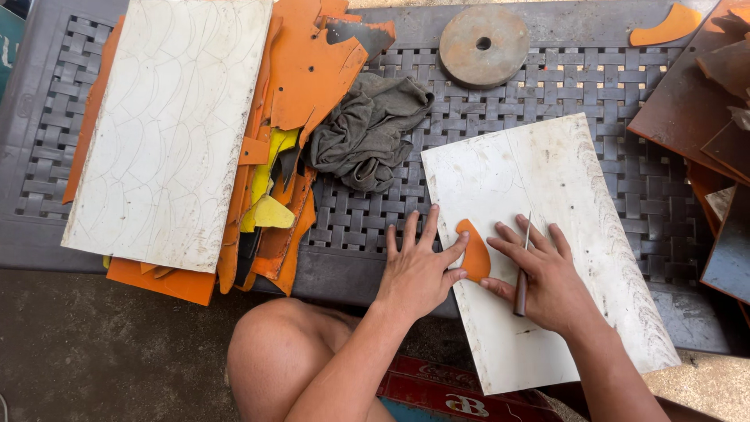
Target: The person uses a sharp tool to carve and shape an orange leather piece on a white board. They repeatedly adjust the piece and use the tool to refine the edges and curves of the leather.
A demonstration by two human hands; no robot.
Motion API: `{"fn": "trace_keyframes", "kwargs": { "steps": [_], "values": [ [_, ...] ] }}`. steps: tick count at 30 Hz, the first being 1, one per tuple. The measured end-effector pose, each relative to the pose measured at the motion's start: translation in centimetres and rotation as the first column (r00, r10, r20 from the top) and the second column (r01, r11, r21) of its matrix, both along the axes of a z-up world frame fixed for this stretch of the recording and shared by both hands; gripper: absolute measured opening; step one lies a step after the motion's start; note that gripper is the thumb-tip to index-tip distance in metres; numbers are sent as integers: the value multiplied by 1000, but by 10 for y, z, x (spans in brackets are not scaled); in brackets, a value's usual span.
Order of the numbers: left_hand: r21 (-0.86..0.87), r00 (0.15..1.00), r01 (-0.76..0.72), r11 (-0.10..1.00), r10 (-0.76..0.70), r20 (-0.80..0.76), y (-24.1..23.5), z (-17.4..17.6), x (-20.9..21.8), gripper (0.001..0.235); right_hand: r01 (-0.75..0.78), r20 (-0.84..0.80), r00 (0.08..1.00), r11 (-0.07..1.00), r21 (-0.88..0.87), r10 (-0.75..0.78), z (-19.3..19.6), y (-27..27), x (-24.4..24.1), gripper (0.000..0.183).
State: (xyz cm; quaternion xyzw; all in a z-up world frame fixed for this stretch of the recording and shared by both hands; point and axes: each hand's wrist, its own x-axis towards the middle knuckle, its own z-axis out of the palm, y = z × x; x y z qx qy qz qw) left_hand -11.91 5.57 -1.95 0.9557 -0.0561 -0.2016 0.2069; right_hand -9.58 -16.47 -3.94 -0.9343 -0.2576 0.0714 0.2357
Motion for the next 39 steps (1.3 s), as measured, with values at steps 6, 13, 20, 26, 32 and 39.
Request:
{"fn": "trace_keyframes", "kwargs": {
  "steps": [6,13,20,26,32,39],
  "values": [
    [-6,974,5,1000,-3,226,-10,-31,2,57,-74,99,992,997,-39,77,0,-4,10,62],
    [48,916,-16,999,-5,400,-12,-55,-1,51,-21,194,980,994,-106,41,-4,0,6,54],
    [9,936,-17,1000,13,353,-12,-55,1,48,-3,190,982,996,-87,19,-5,0,6,52],
    [5,931,-22,1000,19,364,-13,-56,1,50,-10,193,981,995,-102,29,-8,-2,6,50],
    [6,930,-24,1000,20,366,-13,-57,1,51,-14,190,981,996,-91,31,-6,-1,6,50],
    [20,938,-28,999,19,347,-12,-58,1,51,-18,192,980,992,-122,42,-5,-2,5,49]
  ]
}}
